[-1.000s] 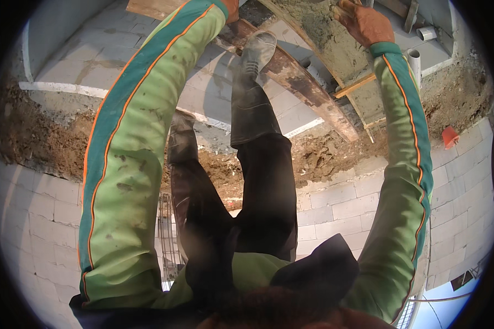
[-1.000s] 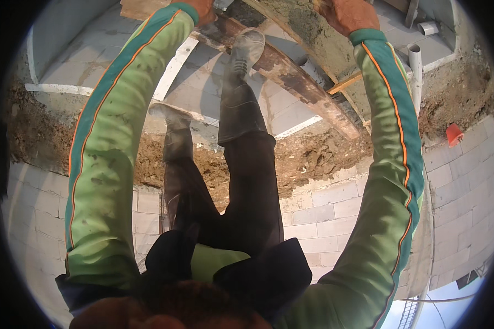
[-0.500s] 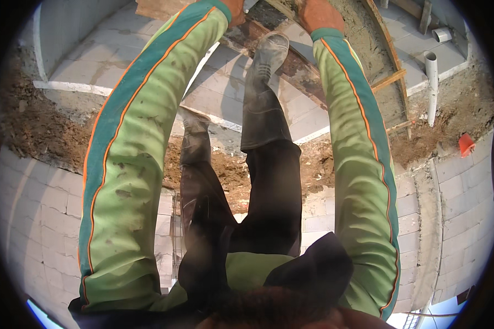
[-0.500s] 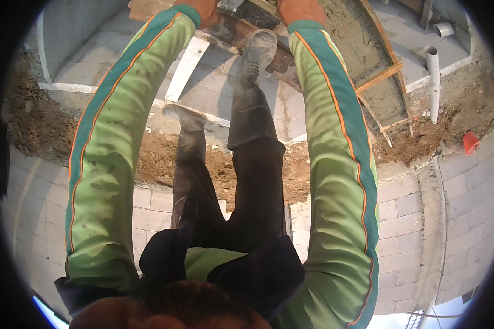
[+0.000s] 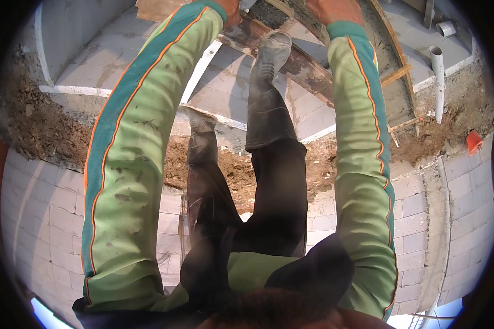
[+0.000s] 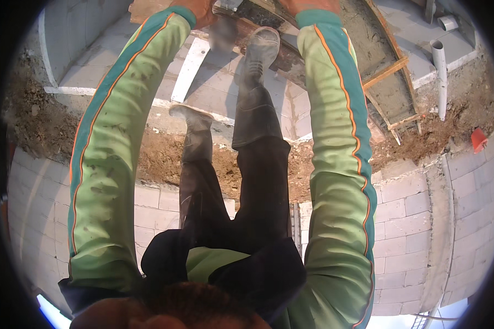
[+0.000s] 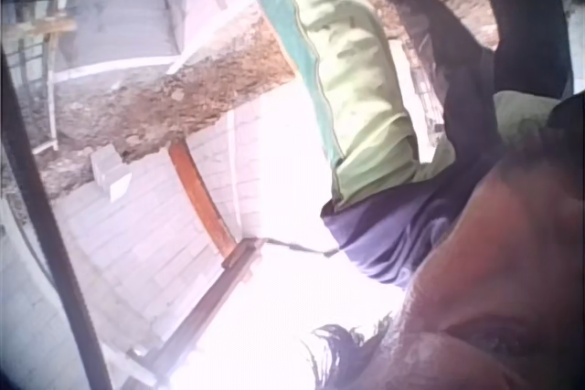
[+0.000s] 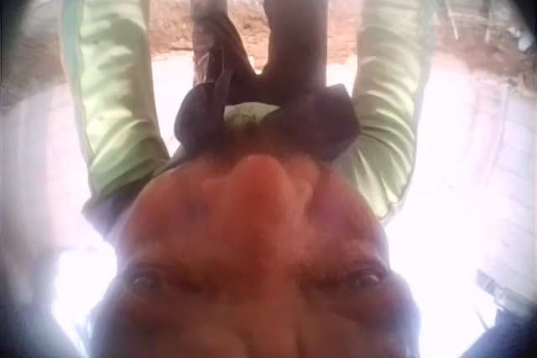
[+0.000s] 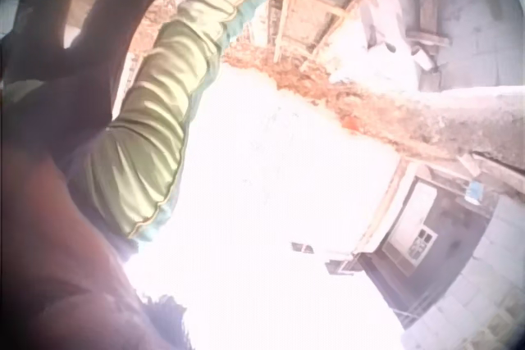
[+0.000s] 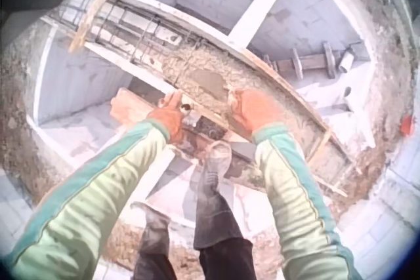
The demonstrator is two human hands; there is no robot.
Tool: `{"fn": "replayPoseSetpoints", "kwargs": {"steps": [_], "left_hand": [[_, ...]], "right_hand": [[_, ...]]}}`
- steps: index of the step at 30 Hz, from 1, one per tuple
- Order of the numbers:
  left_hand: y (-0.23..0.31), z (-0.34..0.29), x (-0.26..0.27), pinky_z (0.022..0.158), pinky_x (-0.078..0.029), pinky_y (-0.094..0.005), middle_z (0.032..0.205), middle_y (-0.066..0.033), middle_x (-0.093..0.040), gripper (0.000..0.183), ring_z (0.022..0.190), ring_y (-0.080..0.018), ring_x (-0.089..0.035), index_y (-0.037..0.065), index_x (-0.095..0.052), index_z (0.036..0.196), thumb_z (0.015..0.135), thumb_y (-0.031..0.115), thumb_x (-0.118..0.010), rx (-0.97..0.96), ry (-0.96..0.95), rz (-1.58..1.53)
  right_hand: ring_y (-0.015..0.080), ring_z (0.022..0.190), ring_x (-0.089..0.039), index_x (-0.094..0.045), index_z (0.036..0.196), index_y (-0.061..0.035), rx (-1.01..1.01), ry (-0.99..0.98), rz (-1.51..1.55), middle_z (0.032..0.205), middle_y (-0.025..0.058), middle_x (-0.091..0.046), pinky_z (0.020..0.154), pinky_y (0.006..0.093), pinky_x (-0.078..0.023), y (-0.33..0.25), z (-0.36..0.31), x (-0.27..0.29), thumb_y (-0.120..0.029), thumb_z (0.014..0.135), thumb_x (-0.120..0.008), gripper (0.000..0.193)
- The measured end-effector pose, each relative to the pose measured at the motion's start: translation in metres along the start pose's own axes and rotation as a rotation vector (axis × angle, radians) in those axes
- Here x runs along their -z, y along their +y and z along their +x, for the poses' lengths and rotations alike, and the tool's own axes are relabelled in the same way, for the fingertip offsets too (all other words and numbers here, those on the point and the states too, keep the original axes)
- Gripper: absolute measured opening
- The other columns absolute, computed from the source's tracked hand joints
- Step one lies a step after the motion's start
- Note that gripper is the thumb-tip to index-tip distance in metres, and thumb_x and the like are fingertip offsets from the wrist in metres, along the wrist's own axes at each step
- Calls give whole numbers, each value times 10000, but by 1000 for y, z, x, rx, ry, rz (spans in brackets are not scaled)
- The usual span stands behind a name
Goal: The person uses a trowel to smooth wet concrete within a wooden form, pours more concrete from a bucket into the form, and maneuvers a wooden plank above the foundation structure.
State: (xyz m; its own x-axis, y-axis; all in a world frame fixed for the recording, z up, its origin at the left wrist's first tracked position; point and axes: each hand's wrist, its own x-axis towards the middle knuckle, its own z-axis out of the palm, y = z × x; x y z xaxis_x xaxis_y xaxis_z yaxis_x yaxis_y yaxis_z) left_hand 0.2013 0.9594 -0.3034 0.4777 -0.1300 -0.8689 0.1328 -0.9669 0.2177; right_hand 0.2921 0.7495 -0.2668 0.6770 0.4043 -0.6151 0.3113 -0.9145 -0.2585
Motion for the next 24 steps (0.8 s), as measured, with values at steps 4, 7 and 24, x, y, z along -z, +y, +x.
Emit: {"fn": "replayPoseSetpoints", "kwargs": {"steps": [4,7,24], "left_hand": [[6,-2,3,1285,-219,-456,1730,-221,-43,721,1588,-427,-124,98,-558,1492,840,356,-724,29,15,46],[6,1,6,1281,-224,-464,1727,-237,-35,720,1586,-441,-116,102,-552,1498,847,359,-719,1,-26,88],[1,10,2,1278,-227,-487,1719,-252,-40,778,1582,-455,-111,91,-564,1485,818,435,-768,13,-104,121]], "right_hand": [[461,970,-690,-710,1126,-59,75,-31,62,1010,275,-718,868,561,-533,40,-22,-16,-320,961,-580,335],[450,1001,-687,-694,1157,-80,73,27,133,1047,262,-717,866,565,-532,58,-30,-31,-324,979,-565,328],[434,939,-702,-646,1190,-147,-237,182,-40,1028,211,-718,805,588,-543,52,35,-44,-363,1002,-557,299]]}}
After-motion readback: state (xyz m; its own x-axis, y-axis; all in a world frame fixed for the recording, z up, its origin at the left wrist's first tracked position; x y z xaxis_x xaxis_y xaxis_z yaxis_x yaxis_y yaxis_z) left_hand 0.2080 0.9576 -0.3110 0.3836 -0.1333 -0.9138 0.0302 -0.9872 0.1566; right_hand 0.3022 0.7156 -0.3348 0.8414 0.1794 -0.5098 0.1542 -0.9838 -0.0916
